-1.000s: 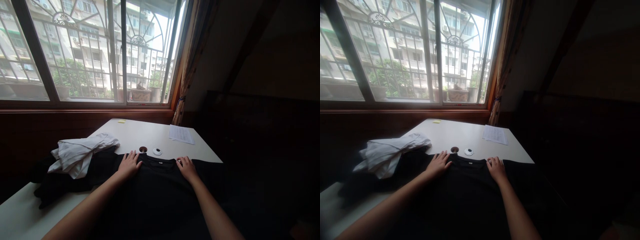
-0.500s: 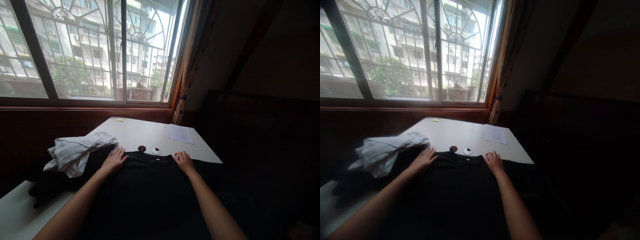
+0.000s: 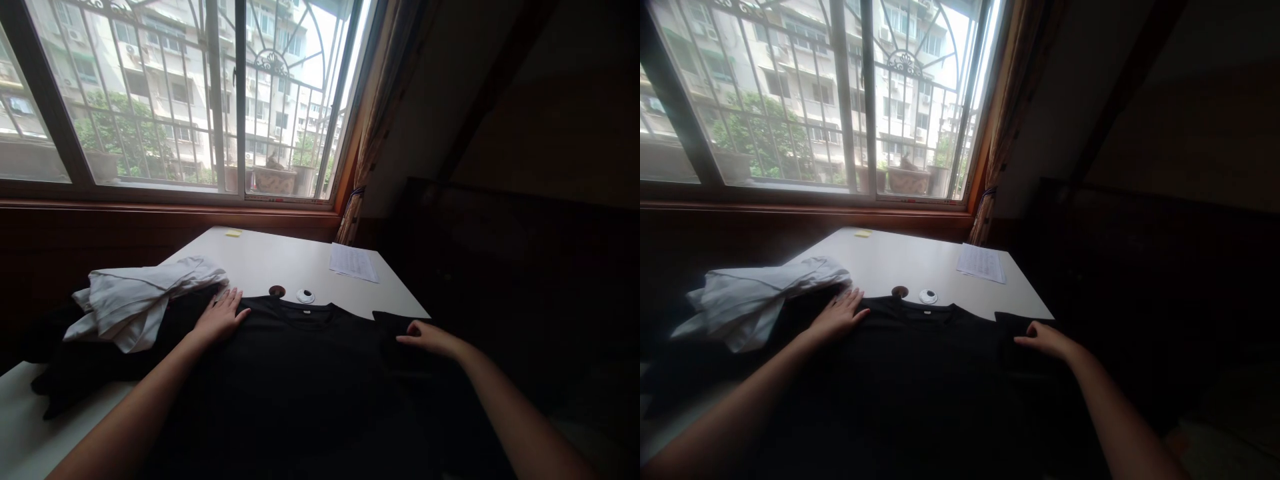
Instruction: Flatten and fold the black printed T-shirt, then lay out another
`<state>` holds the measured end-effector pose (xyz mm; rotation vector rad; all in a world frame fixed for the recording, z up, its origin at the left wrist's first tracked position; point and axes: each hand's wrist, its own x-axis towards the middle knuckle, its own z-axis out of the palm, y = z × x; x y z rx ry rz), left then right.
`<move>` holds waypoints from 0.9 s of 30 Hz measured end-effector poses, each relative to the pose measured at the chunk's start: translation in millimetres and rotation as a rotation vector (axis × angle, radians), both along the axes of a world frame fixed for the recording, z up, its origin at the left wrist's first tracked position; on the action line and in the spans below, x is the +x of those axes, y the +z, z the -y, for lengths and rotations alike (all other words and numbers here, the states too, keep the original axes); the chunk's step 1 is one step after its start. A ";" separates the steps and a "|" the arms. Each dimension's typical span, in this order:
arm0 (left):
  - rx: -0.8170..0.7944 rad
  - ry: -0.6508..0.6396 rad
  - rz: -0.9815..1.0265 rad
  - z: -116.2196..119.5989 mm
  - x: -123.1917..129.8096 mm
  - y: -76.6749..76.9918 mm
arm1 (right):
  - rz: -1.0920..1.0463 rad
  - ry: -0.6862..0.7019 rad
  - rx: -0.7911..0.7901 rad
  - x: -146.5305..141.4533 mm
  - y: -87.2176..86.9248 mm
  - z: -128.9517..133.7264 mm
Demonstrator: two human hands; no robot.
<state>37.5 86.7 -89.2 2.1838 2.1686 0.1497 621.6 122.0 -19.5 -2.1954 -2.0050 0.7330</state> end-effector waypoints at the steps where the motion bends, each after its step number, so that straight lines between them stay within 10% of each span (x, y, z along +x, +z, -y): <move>1: -0.001 0.001 -0.001 0.3 0.3 0.6 | -0.027 -0.018 -0.053 3.9 -0.3 6.4; 6: 0.001 0.002 -0.012 2.2 2.0 3.4 | -0.299 -0.022 -0.249 5.3 16.1 35.5; 12: 0.005 -0.005 -0.020 0.9 0.7 1.7 | -0.379 -0.110 -0.008 15.6 31.0 40.1; 20: 0.004 -0.025 -0.028 -8.6 3.8 2.2 | -0.014 -0.117 0.176 37.9 -6.5 23.2; 27: 0.000 -0.036 -0.036 -22.5 8.6 3.1 | 0.397 -0.126 0.411 -0.1 2.6 23.0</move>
